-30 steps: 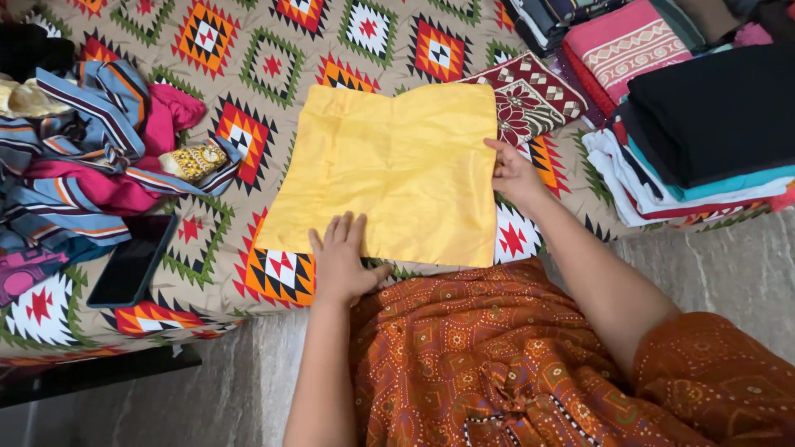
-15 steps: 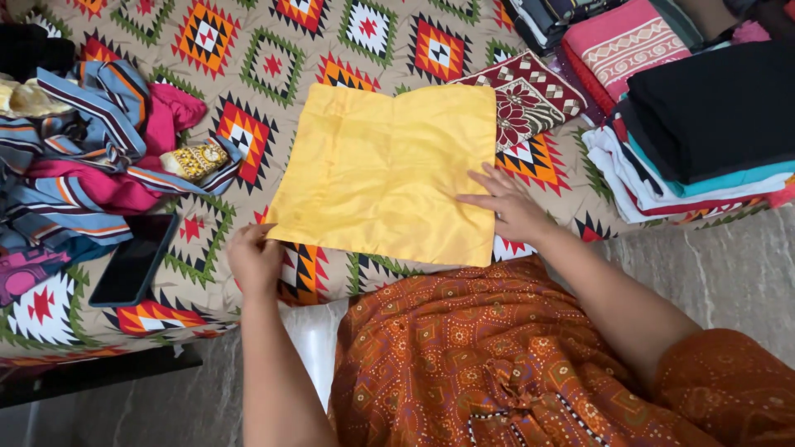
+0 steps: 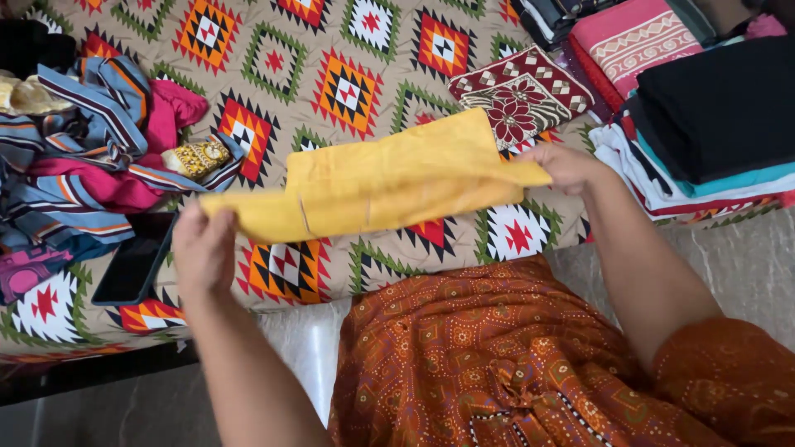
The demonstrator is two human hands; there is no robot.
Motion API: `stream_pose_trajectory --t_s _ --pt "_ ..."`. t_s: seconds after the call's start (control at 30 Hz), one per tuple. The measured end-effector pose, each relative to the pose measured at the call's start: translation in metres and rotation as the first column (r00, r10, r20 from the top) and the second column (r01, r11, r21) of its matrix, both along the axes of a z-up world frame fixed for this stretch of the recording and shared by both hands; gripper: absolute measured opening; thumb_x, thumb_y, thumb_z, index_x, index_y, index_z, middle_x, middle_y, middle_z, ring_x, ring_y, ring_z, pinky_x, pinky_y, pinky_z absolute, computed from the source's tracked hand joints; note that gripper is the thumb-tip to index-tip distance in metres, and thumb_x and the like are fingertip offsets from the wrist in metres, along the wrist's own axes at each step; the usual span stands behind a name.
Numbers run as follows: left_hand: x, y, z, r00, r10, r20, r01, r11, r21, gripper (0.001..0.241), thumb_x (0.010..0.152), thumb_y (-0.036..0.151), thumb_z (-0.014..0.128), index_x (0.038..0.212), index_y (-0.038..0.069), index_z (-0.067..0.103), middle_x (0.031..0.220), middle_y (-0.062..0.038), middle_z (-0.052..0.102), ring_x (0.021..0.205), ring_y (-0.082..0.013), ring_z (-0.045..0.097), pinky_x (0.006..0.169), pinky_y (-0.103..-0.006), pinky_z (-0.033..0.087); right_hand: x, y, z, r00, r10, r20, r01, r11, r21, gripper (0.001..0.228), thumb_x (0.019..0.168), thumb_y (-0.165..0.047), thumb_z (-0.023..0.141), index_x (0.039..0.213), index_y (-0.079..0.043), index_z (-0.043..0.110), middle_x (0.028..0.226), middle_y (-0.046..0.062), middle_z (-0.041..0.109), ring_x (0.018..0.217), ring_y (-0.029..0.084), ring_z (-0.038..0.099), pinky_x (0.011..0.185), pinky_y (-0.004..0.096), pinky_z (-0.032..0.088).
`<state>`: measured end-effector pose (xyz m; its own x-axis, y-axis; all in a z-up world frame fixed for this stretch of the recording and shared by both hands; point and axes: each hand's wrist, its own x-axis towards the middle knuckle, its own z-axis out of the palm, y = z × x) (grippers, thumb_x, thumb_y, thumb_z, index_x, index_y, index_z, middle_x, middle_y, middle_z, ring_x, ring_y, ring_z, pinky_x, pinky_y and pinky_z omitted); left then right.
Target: Folding several items of clothing including t-shirts and pants on a bed surface.
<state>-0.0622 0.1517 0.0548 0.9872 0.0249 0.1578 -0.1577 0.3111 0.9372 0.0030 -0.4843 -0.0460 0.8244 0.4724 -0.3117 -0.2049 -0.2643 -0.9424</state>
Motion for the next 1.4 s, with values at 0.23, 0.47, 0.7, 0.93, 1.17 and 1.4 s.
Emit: stream_pose_trajectory --t_s 0.23,0.47,0.7,0.93,1.17,1.4 --pt "0.082 -0.054 -0.06 0.875 0.189 -0.445 -0.044 0.947 0.317 0.035 0.101 0.029 0.065 0.124 0.004 0.065 0.112 -0.007 0.073 0.092 -0.0144 0.069 0.081 -0.0313 0.055 0.015 0.06 0.018 0.854 -0.484 -0.188 0.5 0.865 0.044 0.026 0.101 -0.024 0.064 0.118 -0.004 0.067 0.1 0.005 0.073 0.076 0.014 0.059 0.069 0.032 0.044" --pt "0.068 -0.057 -0.122 0.934 0.266 -0.237 -0.191 0.936 0.296 0.04 0.096 0.017 0.071 0.129 -0.004 0.064 0.116 -0.01 0.073 0.097 -0.0158 0.068 0.084 -0.0284 0.055 -0.009 0.075 0.032 0.875 -0.451 -0.175 0.468 0.881 0.072 0.03 0.092 -0.009 0.067 0.122 -0.007 0.062 0.104 0.005 0.075 0.09 0.012 0.073 0.08 0.028 0.058" --pt "0.08 -0.061 -0.157 0.922 0.344 0.179 -0.377 0.689 0.619 0.04 0.103 0.012 0.064 0.141 0.003 0.061 0.13 -0.017 0.071 0.117 -0.0265 0.069 0.098 -0.0347 0.053 -0.013 0.085 -0.021 0.751 -0.656 0.077 0.629 0.745 0.222 0.032 0.089 0.003 0.067 0.121 -0.002 0.062 0.099 0.007 0.076 0.085 0.013 0.072 0.075 0.027 0.057" --pt "0.056 -0.105 -0.094 0.846 0.527 0.078 -0.19 0.163 0.968 0.041 0.096 0.019 0.062 0.137 0.014 0.062 0.106 -0.022 0.072 0.098 -0.0403 0.068 0.082 -0.051 0.052 -0.028 0.108 0.014 0.672 -0.601 0.434 0.735 0.613 -0.29 0.044 0.081 -0.009 0.075 0.124 -0.006 0.066 0.079 0.013 0.07 0.066 0.021 0.064 0.063 0.033 0.05" --pt "0.057 -0.095 -0.117 0.746 0.617 0.252 -0.252 -0.09 0.964 0.034 0.094 0.035 0.07 0.112 0.006 0.067 0.107 -0.02 0.072 0.102 -0.0402 0.066 0.086 -0.0502 0.052 -0.036 0.113 0.01 0.569 -0.45 0.688 0.816 0.411 -0.406 0.047 0.075 -0.024 0.08 0.116 -0.006 0.068 0.098 0.016 0.073 0.087 0.029 0.07 0.078 0.04 0.054" --pt "0.048 -0.074 -0.085 0.841 0.53 -0.11 -0.148 0.421 0.895 0.071 0.081 0.031 0.07 0.143 0.007 0.047 0.103 -0.021 0.072 0.096 -0.0382 0.069 0.085 -0.0494 0.054 -0.016 0.112 0.021 0.713 -0.682 0.162 0.7 0.708 -0.1 0.063 0.074 -0.002 0.077 0.131 -0.007 0.051 0.11 0.011 0.071 0.095 0.02 0.071 0.081 0.033 0.057"
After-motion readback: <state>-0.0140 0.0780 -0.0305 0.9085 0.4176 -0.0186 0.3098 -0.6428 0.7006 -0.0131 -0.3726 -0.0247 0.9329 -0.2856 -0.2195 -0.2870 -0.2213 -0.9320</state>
